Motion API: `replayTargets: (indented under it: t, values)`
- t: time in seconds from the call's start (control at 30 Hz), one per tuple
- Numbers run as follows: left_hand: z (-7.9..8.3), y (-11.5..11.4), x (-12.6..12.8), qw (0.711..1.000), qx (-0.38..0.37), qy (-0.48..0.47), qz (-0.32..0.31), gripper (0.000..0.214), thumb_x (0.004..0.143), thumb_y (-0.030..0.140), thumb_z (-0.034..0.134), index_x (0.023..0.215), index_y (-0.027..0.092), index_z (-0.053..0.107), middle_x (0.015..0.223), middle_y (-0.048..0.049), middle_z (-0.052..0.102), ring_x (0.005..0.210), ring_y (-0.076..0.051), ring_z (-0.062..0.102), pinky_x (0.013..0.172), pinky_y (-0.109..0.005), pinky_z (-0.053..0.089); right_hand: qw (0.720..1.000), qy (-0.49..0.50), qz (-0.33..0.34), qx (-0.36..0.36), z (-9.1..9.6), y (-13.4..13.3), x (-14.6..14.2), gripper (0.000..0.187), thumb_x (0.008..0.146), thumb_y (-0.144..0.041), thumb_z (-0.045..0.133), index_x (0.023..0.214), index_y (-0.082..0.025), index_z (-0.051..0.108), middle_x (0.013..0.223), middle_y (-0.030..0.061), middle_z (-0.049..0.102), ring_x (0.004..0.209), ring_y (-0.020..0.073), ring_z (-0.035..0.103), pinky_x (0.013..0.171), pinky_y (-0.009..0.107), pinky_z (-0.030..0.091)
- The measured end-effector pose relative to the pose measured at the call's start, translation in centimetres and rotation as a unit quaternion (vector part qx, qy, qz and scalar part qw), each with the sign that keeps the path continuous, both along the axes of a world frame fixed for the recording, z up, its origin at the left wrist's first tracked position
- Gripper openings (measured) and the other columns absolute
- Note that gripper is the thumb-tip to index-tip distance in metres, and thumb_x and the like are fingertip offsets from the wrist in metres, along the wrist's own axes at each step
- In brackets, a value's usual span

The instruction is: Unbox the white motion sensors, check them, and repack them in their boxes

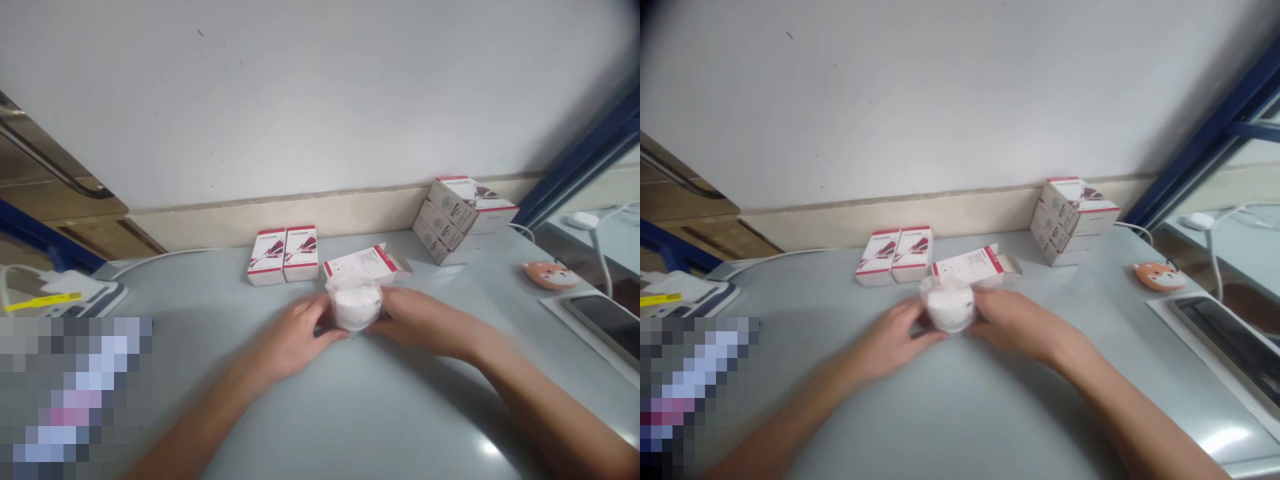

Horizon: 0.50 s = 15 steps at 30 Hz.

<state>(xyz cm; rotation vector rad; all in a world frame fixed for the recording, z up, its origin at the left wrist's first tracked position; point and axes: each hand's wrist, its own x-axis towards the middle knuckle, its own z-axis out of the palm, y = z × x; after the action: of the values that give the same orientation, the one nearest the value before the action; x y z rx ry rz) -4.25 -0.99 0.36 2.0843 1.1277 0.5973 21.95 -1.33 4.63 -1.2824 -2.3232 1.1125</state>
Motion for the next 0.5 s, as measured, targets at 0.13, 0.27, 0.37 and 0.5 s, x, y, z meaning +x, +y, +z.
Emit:
replayTargets:
  t: [0.13,0.27,0.37,0.5]
  values:
    - [0.1,-0.3,0.0,0.999,0.047,-0.008,0.018,0.033,0.086,0.051,0.080,0.109,0.029,0.072,0.100,-0.0056,0.075,0.091,-0.030,0.069,0.078,-0.038,0.050,1.000,-0.011,0.001,0.011,-0.3,0.1,-0.1,0.032,0.095,-0.029,0.067,0.126,-0.030,0.072,0.139,0.0079,0.071,0.119,0.0347,0.068,0.098,0.046,0.050]
    - [0.7,-1.0,0.7,0.997,0.026,-0.045,0.048,0.053,0.082,0.052,0.084,0.128,0.031,0.067,0.108,-0.0059,0.073,0.094,-0.029,0.066,0.081,-0.038,0.050,1.000,0.015,0.002,-0.001,0.5,0.1,1.1,0.049,0.087,-0.035,0.080,0.134,-0.032,0.068,0.140,0.0059,0.070,0.118,0.0323,0.068,0.098,0.042,0.051]
    - [0.8,-1.3,1.2,0.995,0.016,-0.087,0.050,0.050,0.090,0.048,0.077,0.136,0.031,0.064,0.112,-0.0061,0.071,0.094,-0.025,0.064,0.084,-0.036,0.050,1.000,0.028,-0.009,-0.008,0.9,0.1,1.3,0.036,0.089,-0.044,0.077,0.121,-0.028,0.072,0.120,0.0059,0.076,0.104,0.0288,0.070,0.086,0.038,0.053]
    - [0.1,-1.3,1.5,0.994,-0.010,-0.097,0.058,0.045,0.091,0.052,0.076,0.128,0.029,0.068,0.111,-0.0063,0.071,0.092,-0.023,0.063,0.079,-0.035,0.050,0.999,0.031,0.006,-0.031,0.3,0.2,0.6,0.025,0.092,-0.032,0.071,0.117,-0.028,0.072,0.127,0.0054,0.075,0.111,0.0290,0.069,0.093,0.038,0.053]
